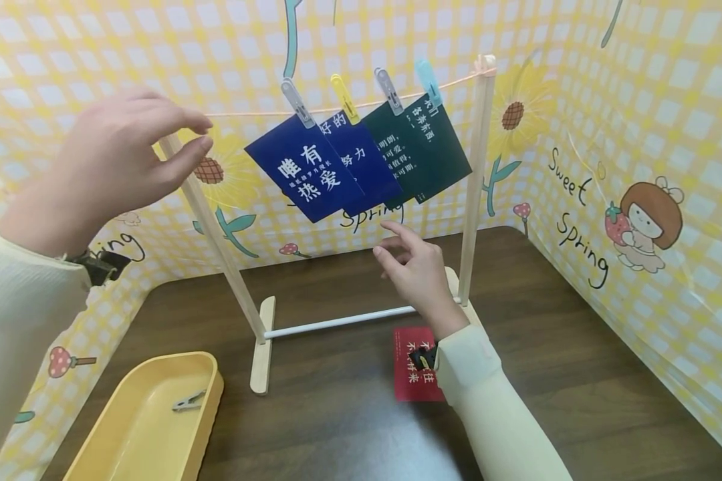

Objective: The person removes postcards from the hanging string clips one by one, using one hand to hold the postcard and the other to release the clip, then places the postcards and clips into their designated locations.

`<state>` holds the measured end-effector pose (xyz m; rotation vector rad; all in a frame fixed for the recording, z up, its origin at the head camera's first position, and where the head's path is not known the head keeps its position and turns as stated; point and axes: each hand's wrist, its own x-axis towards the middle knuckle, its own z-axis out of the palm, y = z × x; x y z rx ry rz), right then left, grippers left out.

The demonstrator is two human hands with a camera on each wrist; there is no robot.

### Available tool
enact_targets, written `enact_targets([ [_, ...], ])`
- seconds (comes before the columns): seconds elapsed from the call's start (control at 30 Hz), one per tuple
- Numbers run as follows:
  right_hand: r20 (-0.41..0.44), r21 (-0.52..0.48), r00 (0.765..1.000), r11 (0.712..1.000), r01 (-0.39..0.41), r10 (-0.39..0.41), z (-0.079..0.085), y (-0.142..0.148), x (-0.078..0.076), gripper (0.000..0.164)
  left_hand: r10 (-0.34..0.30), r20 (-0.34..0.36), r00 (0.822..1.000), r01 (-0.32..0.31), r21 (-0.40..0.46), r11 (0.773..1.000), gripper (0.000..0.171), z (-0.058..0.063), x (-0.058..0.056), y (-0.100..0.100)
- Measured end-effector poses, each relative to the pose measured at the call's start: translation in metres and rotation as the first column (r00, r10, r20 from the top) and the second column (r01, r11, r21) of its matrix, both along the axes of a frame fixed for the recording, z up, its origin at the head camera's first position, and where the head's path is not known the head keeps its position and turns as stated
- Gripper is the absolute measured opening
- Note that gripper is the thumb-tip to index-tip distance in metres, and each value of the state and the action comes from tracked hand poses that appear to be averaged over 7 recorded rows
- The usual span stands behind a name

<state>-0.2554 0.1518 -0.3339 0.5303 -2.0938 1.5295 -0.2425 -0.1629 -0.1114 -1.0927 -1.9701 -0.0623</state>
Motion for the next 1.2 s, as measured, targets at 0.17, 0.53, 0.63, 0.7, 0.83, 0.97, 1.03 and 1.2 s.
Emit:
enact_targets([
  [0.17,0.0,-0.045,1.0,0.999,-0.002,0.002,0.004,-0.006,0.0,0.04,0.038,0.052,0.998,-0.038,-0.002,0.999,0.021,0.004,-0.006,0.011],
  [0.53,-0.015,-0.198,0.999,0.979,-0.04,0.037,0.01,-0.013,-0.011,0.038,0.143,0.166,0.976,-0.14,-0.029,0.99,0.035,0.012,-0.017,0.034],
  [0.63,-0.025,-0.228,0.998,0.972,-0.061,0.057,0.01,-0.015,-0.014,0.038,0.161,0.198,0.967,-0.155,-0.047,0.987,0.039,0.011,-0.017,0.038],
  [0.7,-0.032,-0.242,0.997,0.967,-0.077,0.071,0.011,-0.017,-0.015,0.039,0.18,0.221,0.959,-0.17,-0.063,0.983,0.041,0.011,-0.017,0.04],
  [0.83,-0.026,-0.244,0.997,0.966,-0.082,0.078,0.014,-0.021,-0.018,0.04,0.206,0.247,0.947,-0.191,-0.085,0.978,0.046,0.011,-0.017,0.044],
  [0.97,-0.01,-0.239,0.997,0.968,-0.076,0.075,0.019,-0.025,-0.019,0.041,0.206,0.239,0.949,-0.189,-0.089,0.978,0.047,0.012,-0.018,0.047],
  [1.03,-0.011,-0.241,0.997,0.968,-0.076,0.076,0.022,-0.026,-0.02,0.041,0.195,0.228,0.954,-0.179,-0.087,0.98,0.046,0.013,-0.019,0.049],
  [1.2,-0.007,-0.251,0.997,0.965,-0.078,0.079,0.024,-0.03,-0.023,0.042,0.178,0.199,0.964,-0.162,-0.096,0.982,0.044,0.015,-0.02,0.054],
])
